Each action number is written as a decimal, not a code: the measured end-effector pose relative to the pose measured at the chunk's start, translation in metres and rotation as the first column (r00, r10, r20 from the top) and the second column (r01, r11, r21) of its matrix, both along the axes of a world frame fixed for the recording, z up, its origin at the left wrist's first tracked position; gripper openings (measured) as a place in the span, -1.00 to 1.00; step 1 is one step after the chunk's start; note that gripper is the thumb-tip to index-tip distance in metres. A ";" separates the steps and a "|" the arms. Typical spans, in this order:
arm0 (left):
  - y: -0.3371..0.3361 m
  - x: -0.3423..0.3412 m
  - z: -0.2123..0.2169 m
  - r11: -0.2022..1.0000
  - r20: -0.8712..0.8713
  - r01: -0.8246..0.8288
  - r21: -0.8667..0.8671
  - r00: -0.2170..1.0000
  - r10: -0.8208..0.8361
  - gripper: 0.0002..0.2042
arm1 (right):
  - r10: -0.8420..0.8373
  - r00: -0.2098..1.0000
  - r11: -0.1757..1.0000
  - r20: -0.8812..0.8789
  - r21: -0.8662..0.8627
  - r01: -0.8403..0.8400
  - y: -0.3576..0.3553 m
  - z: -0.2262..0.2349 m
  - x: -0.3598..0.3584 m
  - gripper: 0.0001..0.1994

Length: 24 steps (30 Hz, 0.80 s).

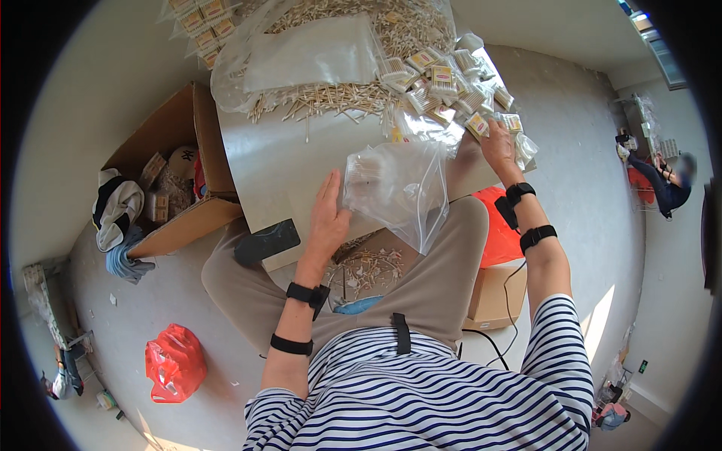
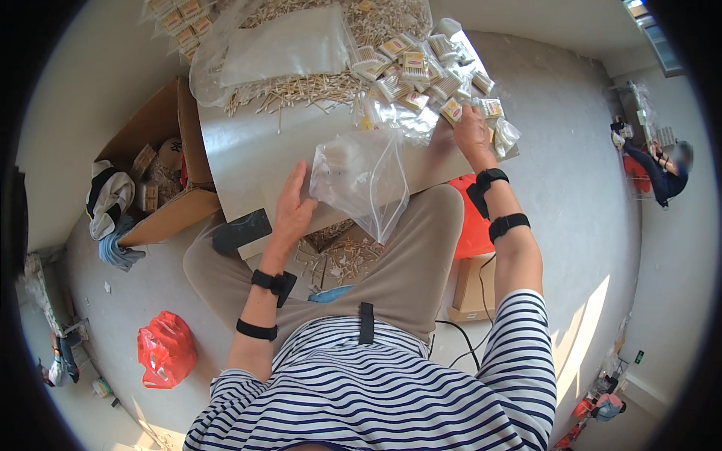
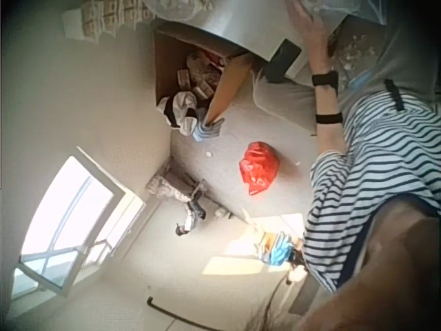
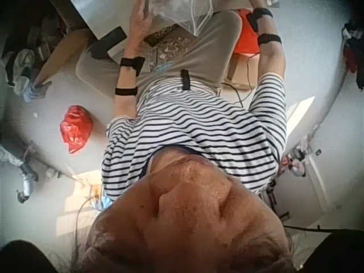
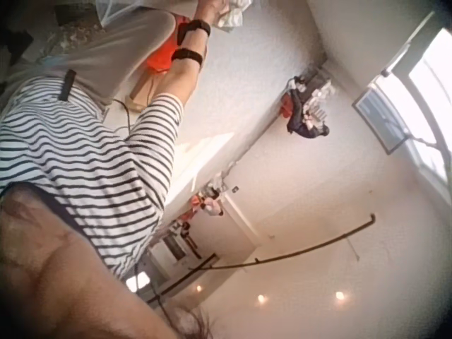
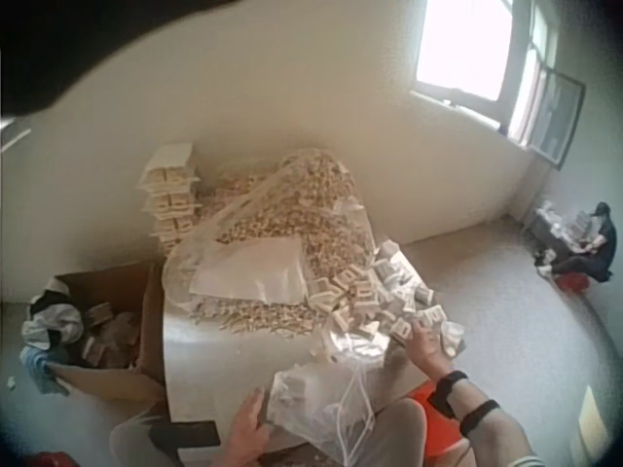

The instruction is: The recorder is picking up packs of cotton swabs and placing them into a plastic bag.

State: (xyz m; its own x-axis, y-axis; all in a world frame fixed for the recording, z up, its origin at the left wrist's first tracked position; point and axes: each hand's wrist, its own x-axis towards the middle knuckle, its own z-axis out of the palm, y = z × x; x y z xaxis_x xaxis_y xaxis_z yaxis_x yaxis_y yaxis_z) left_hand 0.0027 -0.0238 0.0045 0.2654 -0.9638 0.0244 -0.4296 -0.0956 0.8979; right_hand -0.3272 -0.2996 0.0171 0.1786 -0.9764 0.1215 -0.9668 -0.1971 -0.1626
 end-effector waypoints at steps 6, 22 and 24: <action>0.029 0.005 0.034 0.995 0.001 -0.041 0.092 0.999 0.041 -0.35 | -0.105 0.991 0.994 -0.081 0.036 0.108 -0.025 -0.018 0.002 -0.68; 0.041 -0.028 0.067 0.996 -0.082 -0.076 0.044 0.993 0.080 -0.52 | -0.220 0.677 0.975 0.703 0.189 0.120 0.077 -0.039 -0.022 -0.70; 0.043 -0.028 0.070 0.995 -0.068 -0.089 0.042 0.993 0.092 -0.53 | -0.215 0.666 0.974 0.714 0.206 0.093 0.076 -0.033 -0.017 -0.71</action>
State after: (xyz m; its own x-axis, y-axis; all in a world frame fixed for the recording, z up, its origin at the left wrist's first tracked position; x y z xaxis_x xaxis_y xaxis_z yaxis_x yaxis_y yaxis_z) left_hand -0.0254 0.0188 0.0749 0.3516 -0.9355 -0.0341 -0.3539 -0.1665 0.9203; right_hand -0.3445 -0.2236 -0.0154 -0.0618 -0.9981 0.0076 -0.5424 0.0272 -0.8397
